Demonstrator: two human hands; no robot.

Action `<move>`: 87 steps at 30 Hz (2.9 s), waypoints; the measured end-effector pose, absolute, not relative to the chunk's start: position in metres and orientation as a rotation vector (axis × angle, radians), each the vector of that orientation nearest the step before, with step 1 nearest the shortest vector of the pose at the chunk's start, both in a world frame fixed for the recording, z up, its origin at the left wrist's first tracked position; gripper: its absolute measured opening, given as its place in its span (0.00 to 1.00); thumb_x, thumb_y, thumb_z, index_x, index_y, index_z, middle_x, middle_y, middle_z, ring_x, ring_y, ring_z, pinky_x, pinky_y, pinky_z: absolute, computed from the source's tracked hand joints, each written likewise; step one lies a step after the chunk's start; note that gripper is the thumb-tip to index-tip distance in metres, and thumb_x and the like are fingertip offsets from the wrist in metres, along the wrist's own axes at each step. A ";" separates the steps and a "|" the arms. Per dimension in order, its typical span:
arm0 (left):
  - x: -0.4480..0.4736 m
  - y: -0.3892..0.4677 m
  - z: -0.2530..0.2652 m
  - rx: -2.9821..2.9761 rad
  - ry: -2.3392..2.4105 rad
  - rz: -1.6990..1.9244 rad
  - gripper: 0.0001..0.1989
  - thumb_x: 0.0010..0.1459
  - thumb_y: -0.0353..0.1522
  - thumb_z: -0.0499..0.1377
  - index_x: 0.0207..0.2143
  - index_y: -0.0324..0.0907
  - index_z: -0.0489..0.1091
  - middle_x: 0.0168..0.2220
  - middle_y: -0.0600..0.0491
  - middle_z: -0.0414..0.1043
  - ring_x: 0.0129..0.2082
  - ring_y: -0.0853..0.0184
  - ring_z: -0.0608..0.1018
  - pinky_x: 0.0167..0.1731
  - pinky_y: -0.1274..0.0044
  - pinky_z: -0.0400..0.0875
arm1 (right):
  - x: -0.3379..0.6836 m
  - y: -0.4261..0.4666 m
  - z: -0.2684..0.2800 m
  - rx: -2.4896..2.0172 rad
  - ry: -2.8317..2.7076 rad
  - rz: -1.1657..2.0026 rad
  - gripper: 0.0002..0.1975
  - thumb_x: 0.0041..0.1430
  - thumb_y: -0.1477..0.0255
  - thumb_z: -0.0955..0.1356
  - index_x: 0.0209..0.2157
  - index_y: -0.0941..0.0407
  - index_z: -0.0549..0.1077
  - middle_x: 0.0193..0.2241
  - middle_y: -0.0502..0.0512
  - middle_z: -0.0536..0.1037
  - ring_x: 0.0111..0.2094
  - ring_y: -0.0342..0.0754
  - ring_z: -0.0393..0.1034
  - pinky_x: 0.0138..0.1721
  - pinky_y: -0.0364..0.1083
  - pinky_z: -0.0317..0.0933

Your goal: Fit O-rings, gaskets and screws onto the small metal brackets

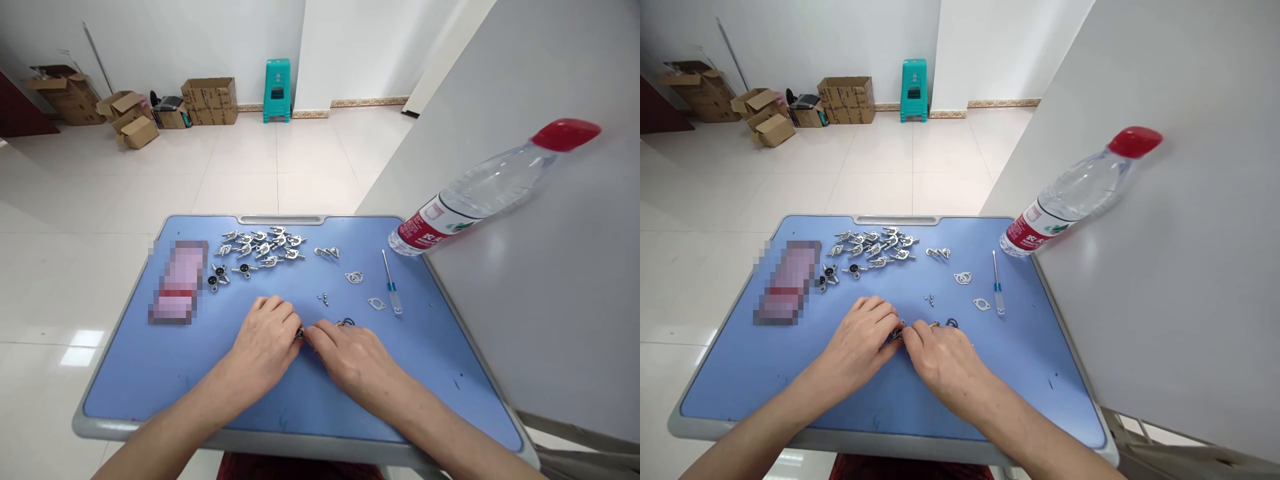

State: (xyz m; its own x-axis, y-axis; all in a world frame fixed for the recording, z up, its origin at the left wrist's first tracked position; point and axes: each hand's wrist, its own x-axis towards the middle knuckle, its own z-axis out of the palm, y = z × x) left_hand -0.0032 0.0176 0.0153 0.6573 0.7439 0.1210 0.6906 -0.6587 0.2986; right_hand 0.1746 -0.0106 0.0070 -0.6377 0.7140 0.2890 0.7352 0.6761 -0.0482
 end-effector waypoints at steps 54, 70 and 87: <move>-0.004 0.018 0.018 2.549 1.168 0.276 0.05 0.55 0.25 0.63 0.32 0.41 0.69 0.33 0.54 0.69 0.35 0.63 0.68 0.32 0.72 0.61 | 0.195 0.001 0.036 -1.212 -1.824 0.872 0.06 0.66 0.74 0.61 0.37 0.54 0.68 0.31 0.51 0.73 0.28 0.41 0.71 0.31 0.42 0.65; -0.003 0.019 0.015 2.601 1.179 0.350 0.06 0.57 0.25 0.62 0.29 0.40 0.67 0.31 0.55 0.69 0.34 0.64 0.68 0.31 0.73 0.61 | 0.188 0.000 0.029 -1.060 -1.971 0.838 0.07 0.68 0.76 0.59 0.41 0.54 0.66 0.34 0.53 0.73 0.32 0.43 0.69 0.34 0.43 0.64; -0.002 0.019 0.014 2.578 1.194 0.280 0.01 0.60 0.27 0.58 0.34 0.41 0.69 0.31 0.54 0.69 0.33 0.63 0.67 0.32 0.72 0.62 | 0.181 0.001 0.023 -0.907 -2.015 0.560 0.10 0.66 0.80 0.60 0.45 0.54 0.66 0.33 0.52 0.76 0.32 0.44 0.69 0.33 0.42 0.65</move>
